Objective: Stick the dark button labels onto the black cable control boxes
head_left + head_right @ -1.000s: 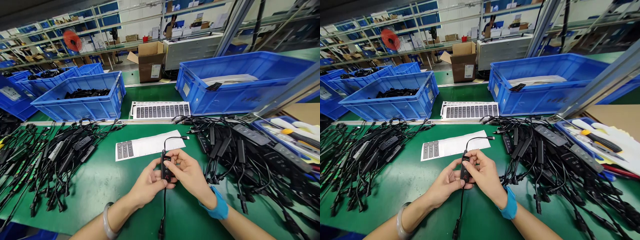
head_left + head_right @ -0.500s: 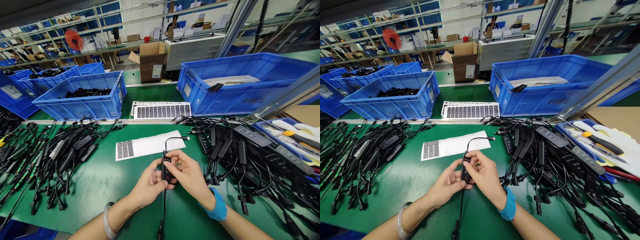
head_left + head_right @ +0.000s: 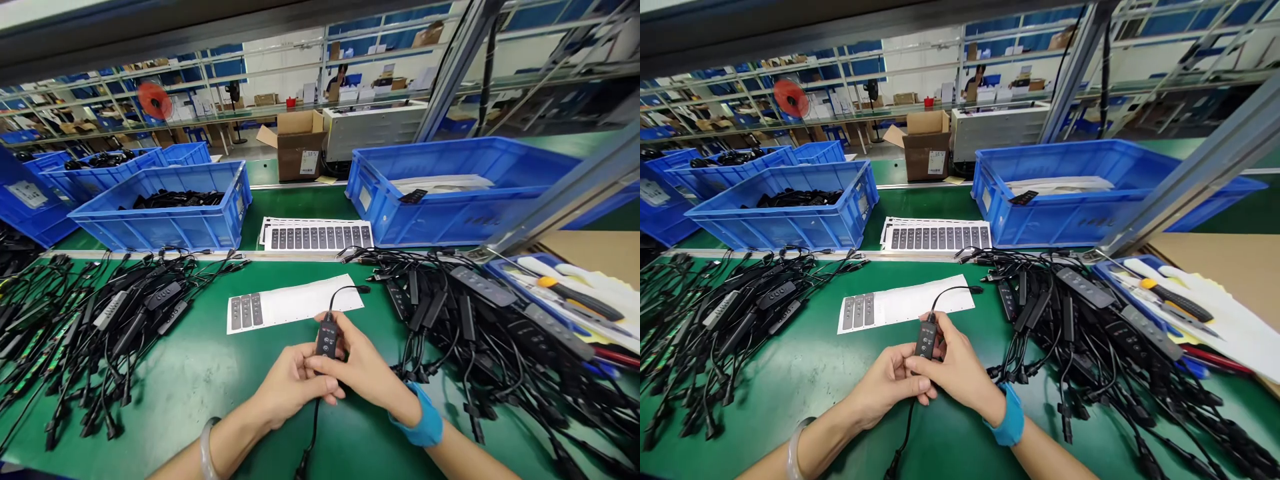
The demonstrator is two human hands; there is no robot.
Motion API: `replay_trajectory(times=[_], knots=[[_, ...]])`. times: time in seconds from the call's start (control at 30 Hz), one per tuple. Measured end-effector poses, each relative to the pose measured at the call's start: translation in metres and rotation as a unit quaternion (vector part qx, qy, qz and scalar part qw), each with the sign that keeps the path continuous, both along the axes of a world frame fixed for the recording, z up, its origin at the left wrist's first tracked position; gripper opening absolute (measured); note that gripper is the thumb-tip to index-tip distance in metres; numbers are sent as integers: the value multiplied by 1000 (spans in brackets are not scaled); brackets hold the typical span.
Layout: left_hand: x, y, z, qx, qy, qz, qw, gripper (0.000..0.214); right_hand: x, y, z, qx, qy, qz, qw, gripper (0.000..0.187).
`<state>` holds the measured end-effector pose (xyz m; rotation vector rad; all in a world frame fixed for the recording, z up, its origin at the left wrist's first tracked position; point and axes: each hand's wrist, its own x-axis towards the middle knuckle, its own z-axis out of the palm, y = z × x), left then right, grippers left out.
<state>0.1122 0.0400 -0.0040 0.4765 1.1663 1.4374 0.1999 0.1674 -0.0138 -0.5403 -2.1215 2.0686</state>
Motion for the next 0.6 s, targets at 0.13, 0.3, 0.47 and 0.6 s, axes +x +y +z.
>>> replay_trajectory(times=[0.13, 0.3, 0.47, 0.6], knots=[[1, 1, -5, -3, 8, 2, 1000, 47, -5, 2, -4, 37, -1, -55, 998, 44], [5, 3, -12, -14, -24, 46, 999, 55, -2, 1, -8, 58, 10, -47, 997, 53], [5, 5, -23, -6, 19, 39, 999, 55, -3, -12, -15, 107, 6, -49, 993, 52], [-10, 1, -1, -47, 210, -33, 976, 55, -5, 11, -3, 182, 22, -68, 981, 50]])
